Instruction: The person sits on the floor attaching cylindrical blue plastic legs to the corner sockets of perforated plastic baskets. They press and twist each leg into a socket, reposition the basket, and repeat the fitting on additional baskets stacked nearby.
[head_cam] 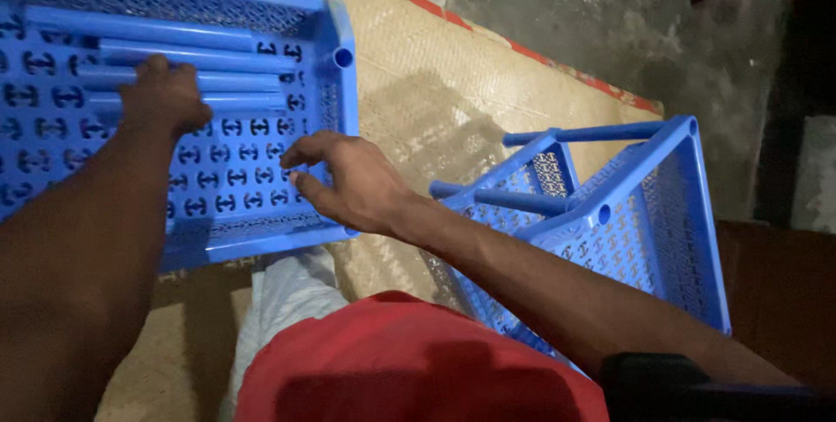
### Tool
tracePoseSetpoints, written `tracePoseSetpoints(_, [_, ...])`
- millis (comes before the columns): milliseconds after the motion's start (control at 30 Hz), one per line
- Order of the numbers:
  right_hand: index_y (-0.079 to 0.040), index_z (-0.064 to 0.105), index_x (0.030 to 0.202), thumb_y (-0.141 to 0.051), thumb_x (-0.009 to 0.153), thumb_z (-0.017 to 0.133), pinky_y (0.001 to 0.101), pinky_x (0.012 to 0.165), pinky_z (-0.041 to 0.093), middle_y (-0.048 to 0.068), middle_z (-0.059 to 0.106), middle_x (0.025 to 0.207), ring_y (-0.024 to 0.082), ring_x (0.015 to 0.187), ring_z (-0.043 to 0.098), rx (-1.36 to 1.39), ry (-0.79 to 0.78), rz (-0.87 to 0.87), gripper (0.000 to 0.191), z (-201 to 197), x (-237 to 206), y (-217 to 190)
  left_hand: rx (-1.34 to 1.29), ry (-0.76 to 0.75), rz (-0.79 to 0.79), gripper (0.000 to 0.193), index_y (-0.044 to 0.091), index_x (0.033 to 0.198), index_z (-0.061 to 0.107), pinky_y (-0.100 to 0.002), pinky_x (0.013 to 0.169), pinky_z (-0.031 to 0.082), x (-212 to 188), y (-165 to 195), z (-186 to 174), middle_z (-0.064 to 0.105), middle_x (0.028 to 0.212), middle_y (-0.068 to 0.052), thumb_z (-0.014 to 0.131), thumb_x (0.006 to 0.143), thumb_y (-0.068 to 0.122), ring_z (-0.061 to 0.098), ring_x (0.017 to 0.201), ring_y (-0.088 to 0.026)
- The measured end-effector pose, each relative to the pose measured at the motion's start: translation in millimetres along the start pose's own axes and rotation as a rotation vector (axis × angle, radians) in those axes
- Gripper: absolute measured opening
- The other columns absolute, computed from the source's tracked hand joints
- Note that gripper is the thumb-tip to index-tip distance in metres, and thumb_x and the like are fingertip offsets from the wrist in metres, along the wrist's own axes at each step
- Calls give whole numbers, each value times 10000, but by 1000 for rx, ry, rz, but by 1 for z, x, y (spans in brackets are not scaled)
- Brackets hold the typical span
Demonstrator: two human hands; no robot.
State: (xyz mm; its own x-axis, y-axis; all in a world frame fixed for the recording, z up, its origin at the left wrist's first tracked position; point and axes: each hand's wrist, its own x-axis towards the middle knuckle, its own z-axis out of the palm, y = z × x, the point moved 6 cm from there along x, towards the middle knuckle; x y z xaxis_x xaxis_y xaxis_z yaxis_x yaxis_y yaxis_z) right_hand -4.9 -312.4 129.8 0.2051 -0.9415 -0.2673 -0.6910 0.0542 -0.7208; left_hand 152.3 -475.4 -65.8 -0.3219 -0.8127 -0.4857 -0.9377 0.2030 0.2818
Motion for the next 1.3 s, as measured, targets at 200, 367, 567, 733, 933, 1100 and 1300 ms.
tracePoseSetpoints(200, [-76,735,1139,-207,894,655,409,911,585,145,740,1157,288,1071,730,13,-44,56,289,7,-10,9,197,127,49,871,148,1478,548,-775,1045,264,0,1,12,448,1491,-236,861,684,322,367,1400,-431])
tracePoseSetpoints(367, [-73,724,1159,-221,911,649,395,910,588,139,739,1160,278,1071,733,37,-56,86,298,18,-12,10,198,-10,8,870,160,1412,567,-746,1028,327,-24,-16,42,451,1501,-232,901,682,497,374,1422,-425])
tracePoseSetpoints(567, [-72,709,1181,-227,925,642,381,888,593,121,760,1147,249,1052,751,86,-80,91,307,21,-9,9,213,-55,1,775,99,1341,632,-653,977,485,-73,-29,94,621,1401,-178,902,644,307,572,1325,-380])
tracePoseSetpoints(733, [-55,714,1156,-227,916,663,384,886,599,121,772,1083,245,1026,761,112,-68,123,300,18,-4,12,92,-92,83,530,97,1237,651,-536,880,565,-103,-24,124,694,1181,-186,794,752,257,697,1086,-378])
tracePoseSetpoints(933, [-36,705,1157,-218,916,679,388,911,581,138,769,1095,260,1027,753,112,3,101,304,1,-7,20,-42,61,92,500,94,1237,636,-553,852,534,-117,5,118,687,1147,-178,766,838,367,680,1056,-382])
tracePoseSetpoints(1100, [1,688,1159,-228,893,706,370,893,596,154,767,1088,239,986,769,189,187,207,352,-23,-23,46,-419,234,281,453,73,1173,661,-534,833,520,-123,67,64,710,1047,-212,796,862,373,670,993,-426])
tracePoseSetpoints(1300, [31,611,1265,-190,802,811,339,840,618,163,723,1138,210,962,748,293,561,330,551,-82,-72,85,-590,234,409,379,72,1103,679,-506,703,535,-148,161,-7,726,907,-217,784,845,329,700,860,-431])
